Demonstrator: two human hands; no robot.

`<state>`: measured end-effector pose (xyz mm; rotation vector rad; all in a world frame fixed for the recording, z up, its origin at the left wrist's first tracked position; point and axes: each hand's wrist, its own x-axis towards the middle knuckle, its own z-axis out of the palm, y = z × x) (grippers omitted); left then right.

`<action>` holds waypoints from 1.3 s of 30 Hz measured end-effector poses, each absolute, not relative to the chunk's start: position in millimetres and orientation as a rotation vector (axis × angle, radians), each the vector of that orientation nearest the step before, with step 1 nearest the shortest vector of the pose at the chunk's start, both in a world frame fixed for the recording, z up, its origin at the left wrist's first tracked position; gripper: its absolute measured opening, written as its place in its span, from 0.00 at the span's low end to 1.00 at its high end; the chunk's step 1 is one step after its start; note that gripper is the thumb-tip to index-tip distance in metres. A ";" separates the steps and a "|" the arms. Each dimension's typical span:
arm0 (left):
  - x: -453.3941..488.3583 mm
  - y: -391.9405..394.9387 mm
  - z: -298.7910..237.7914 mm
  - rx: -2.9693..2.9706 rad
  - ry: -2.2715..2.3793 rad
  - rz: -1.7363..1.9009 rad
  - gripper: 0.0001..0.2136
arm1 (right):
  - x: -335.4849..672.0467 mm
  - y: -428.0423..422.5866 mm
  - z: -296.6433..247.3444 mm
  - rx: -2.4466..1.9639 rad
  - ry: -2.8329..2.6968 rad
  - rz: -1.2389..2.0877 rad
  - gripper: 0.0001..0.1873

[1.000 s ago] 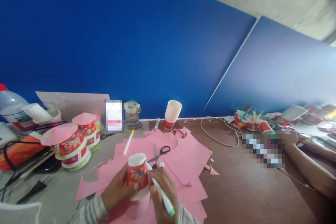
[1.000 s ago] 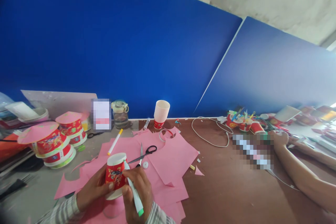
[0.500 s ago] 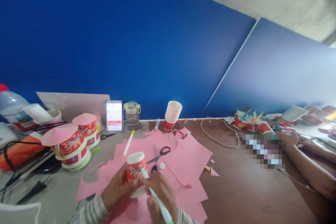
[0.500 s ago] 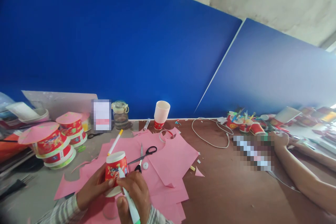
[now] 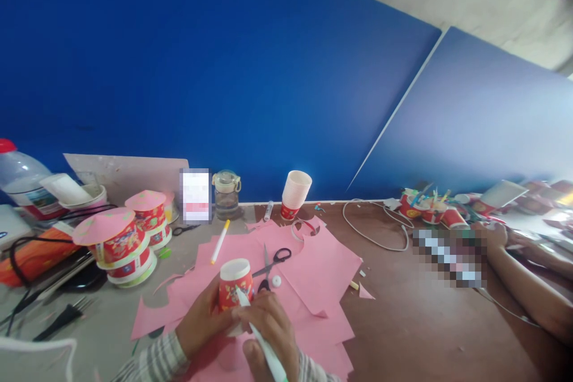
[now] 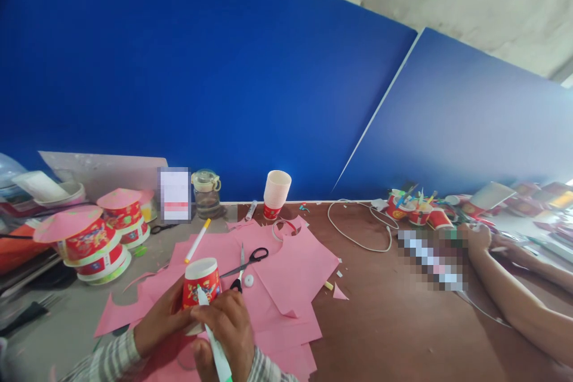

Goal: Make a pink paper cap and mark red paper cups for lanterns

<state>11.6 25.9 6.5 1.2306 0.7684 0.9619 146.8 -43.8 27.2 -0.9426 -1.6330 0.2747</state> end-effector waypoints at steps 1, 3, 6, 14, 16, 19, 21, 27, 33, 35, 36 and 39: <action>12.2 25.0 7.8 1.216 0.765 0.968 0.17 | 146.5 -43.6 26.8 -0.948 -1.619 0.268 0.20; 13.0 23.8 9.0 1.179 0.751 0.973 0.16 | 145.1 -42.8 25.4 -0.945 -1.536 0.232 0.20; 12.5 24.0 6.2 1.131 0.723 0.968 0.17 | 145.4 -42.2 23.5 -0.929 -1.483 0.251 0.18; 9.1 27.6 -3.7 1.044 0.666 0.935 0.20 | 156.2 -44.7 23.1 -1.017 -1.469 0.315 0.13; 9.1 27.6 -2.9 1.066 0.670 0.932 0.19 | 156.1 -44.3 23.1 -1.011 -1.432 0.338 0.14; 9.5 27.0 -0.7 1.120 0.679 0.936 0.18 | 154.6 -44.1 23.7 -0.945 -1.455 0.385 0.16; 9.8 26.5 0.7 1.176 0.689 0.936 0.18 | 152.9 -44.6 24.5 -0.902 -1.495 0.394 0.17; 10.2 26.0 0.0 1.230 0.684 0.941 0.20 | 149.8 -46.8 25.0 -0.897 -1.531 0.376 0.17; 11.7 23.9 1.4 1.169 0.662 0.936 0.19 | 153.3 -45.8 24.0 -0.919 -1.553 0.402 0.16; 11.7 23.5 1.8 1.144 0.653 0.931 0.18 | 153.9 -45.5 25.1 -0.943 -1.540 0.397 0.15; 11.5 23.5 1.8 1.133 0.650 0.931 0.18 | 154.0 -45.5 25.5 -0.959 -1.532 0.387 0.14; 11.1 24.1 1.8 1.099 0.637 0.935 0.19 | 154.6 -45.6 24.4 -1.014 -1.457 0.337 0.12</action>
